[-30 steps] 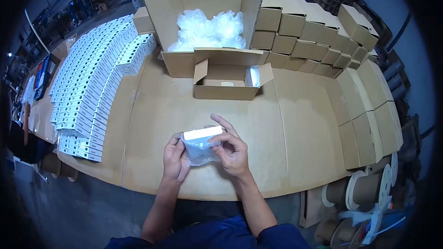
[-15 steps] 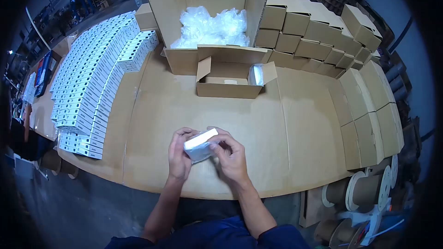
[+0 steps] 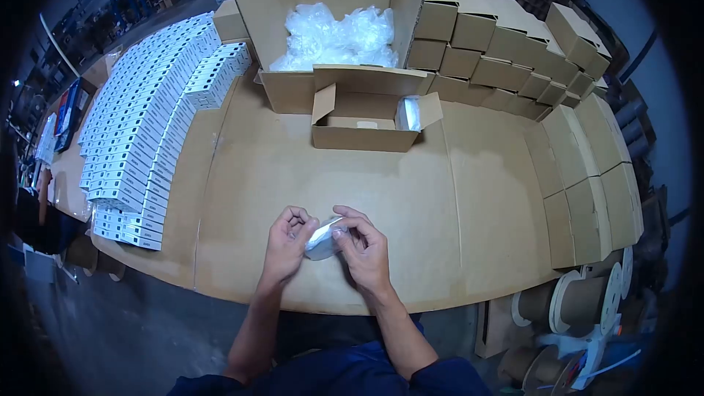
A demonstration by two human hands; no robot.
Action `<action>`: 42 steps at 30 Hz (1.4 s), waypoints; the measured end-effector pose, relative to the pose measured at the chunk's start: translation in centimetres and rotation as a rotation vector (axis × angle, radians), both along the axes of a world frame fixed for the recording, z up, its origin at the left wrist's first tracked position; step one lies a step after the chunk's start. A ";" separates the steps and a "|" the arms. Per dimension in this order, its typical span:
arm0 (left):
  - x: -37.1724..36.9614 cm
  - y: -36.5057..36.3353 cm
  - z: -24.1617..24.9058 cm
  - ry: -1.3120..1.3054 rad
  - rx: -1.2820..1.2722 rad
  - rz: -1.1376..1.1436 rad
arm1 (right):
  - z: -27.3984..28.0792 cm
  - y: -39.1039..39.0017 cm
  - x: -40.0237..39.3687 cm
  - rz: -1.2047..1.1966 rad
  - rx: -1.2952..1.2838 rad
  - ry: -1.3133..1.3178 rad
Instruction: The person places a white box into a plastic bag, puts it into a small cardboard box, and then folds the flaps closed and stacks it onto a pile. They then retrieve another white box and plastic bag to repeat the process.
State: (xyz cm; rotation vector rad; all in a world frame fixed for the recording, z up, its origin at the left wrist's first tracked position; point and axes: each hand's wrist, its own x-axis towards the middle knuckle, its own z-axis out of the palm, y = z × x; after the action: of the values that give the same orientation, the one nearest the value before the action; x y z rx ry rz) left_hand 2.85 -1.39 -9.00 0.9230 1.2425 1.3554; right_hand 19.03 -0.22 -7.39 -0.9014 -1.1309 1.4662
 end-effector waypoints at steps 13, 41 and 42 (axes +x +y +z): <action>-1.0 1.0 3.3 0.514 0.250 -0.093 | -0.4 0.2 0.9 0.005 -0.043 0.032; 3.6 1.2 1.1 0.117 0.149 0.317 | 0.7 1.0 1.5 -0.159 0.192 0.292; 3.3 1.4 1.3 0.138 0.145 0.323 | 1.0 1.1 2.0 -0.095 0.306 0.135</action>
State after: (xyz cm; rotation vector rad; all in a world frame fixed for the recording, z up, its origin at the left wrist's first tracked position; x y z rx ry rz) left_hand 6.14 -0.02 -7.70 0.9579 1.4598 1.6759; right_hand 21.04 0.88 -6.39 -0.6251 -1.1572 1.2165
